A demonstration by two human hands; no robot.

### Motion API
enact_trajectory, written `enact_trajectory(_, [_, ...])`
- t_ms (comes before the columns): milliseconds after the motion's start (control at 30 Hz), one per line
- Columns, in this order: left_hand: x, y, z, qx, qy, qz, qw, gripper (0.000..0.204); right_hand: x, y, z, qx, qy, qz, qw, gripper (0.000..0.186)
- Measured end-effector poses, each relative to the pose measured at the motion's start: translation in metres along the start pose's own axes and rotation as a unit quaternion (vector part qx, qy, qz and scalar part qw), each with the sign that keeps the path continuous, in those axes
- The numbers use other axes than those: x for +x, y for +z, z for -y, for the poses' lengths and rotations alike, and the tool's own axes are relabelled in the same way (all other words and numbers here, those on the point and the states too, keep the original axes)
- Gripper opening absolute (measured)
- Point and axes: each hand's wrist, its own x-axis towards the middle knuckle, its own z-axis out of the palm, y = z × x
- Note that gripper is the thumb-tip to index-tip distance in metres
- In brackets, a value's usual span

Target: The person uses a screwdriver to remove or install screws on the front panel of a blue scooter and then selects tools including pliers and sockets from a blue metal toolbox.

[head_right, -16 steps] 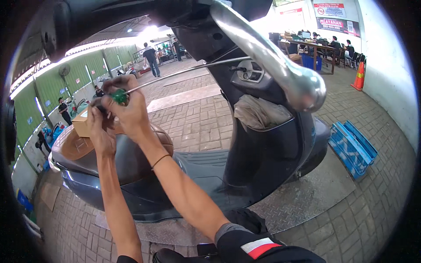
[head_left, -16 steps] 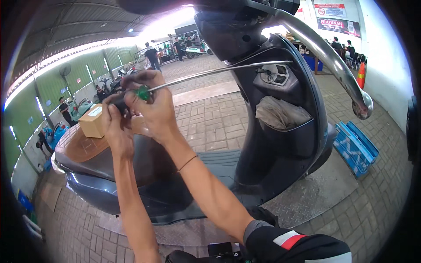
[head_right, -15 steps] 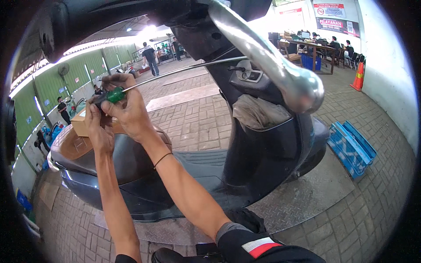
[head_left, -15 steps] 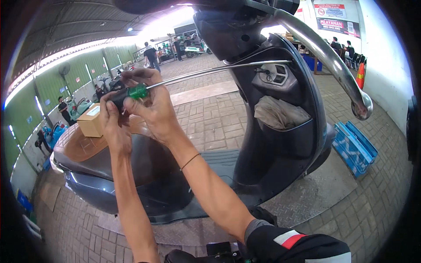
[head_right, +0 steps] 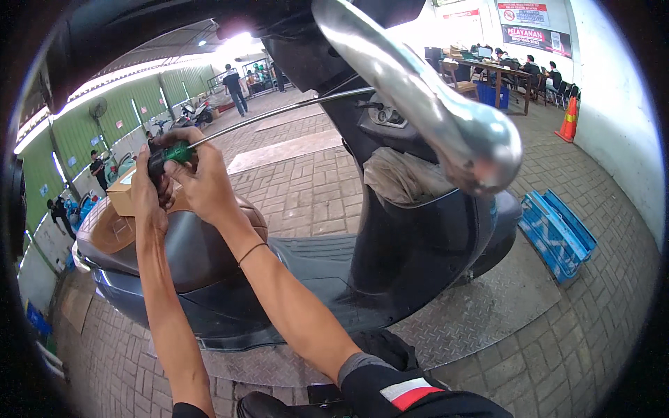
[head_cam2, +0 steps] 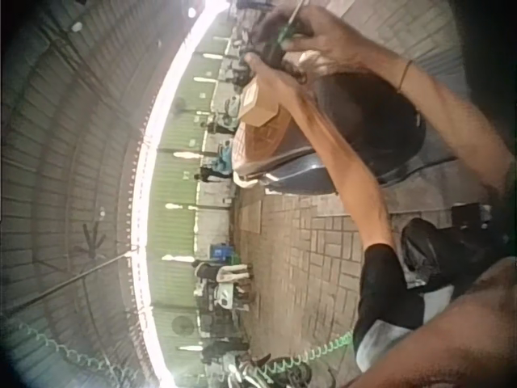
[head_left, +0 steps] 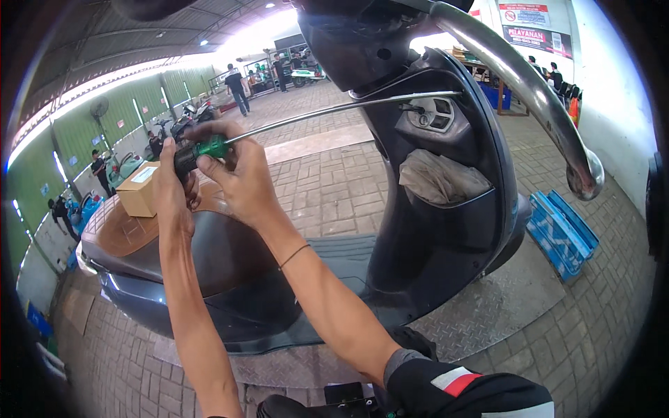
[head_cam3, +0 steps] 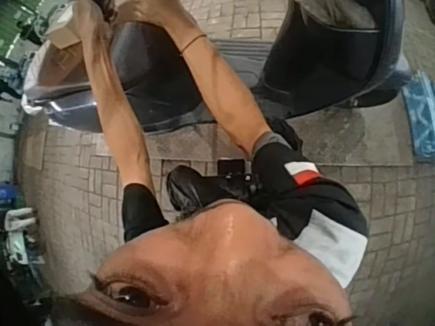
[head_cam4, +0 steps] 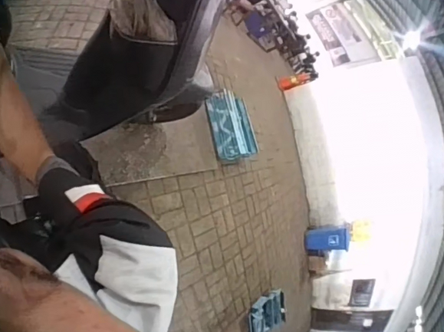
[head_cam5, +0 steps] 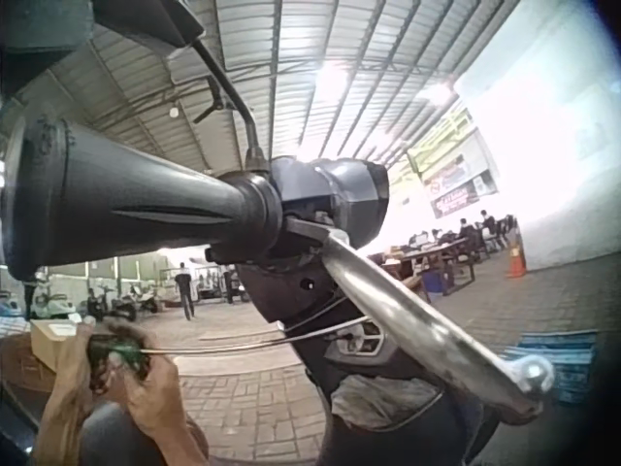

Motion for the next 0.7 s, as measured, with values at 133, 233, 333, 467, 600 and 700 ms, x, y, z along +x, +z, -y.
enact_trajectory(133, [-0.015, 0.012, 0.011, -0.009, 0.003, -0.017, 1.000, 0.045, -0.005, -0.007, -0.008, -0.130, 0.016, -0.019, 0.991, 0.029])
enact_trajectory(233, [-0.026, 0.013, 0.026, -0.091, 0.159, 0.026, 0.983, 0.036, -0.006, 0.007, 0.000, -0.163, 0.011, -0.116, 0.980, 0.031])
enact_trajectory(333, [-0.010, -0.008, 0.027, -0.117, 0.198, 0.102, 0.968, 0.029, -0.001, 0.018, 0.009, -0.208, 0.028, -0.157, 0.965, 0.036])
enact_trajectory(467, [0.000, -0.002, 0.031, -0.148, 0.214, 0.120, 0.958, 0.030, 0.003, 0.016, -0.007, -0.155, -0.010, -0.157, 0.975, 0.031])
enact_trajectory(600, [-0.003, -0.001, 0.031, -0.158, 0.187, 0.093, 0.965, 0.033, 0.001, 0.006, -0.009, -0.021, -0.092, -0.090, 0.991, 0.031])
enact_trajectory(700, [-0.003, -0.004, 0.025, -0.144, 0.138, 0.076, 0.977, 0.039, -0.006, 0.001, -0.005, -0.087, -0.057, -0.068, 0.992, 0.032])
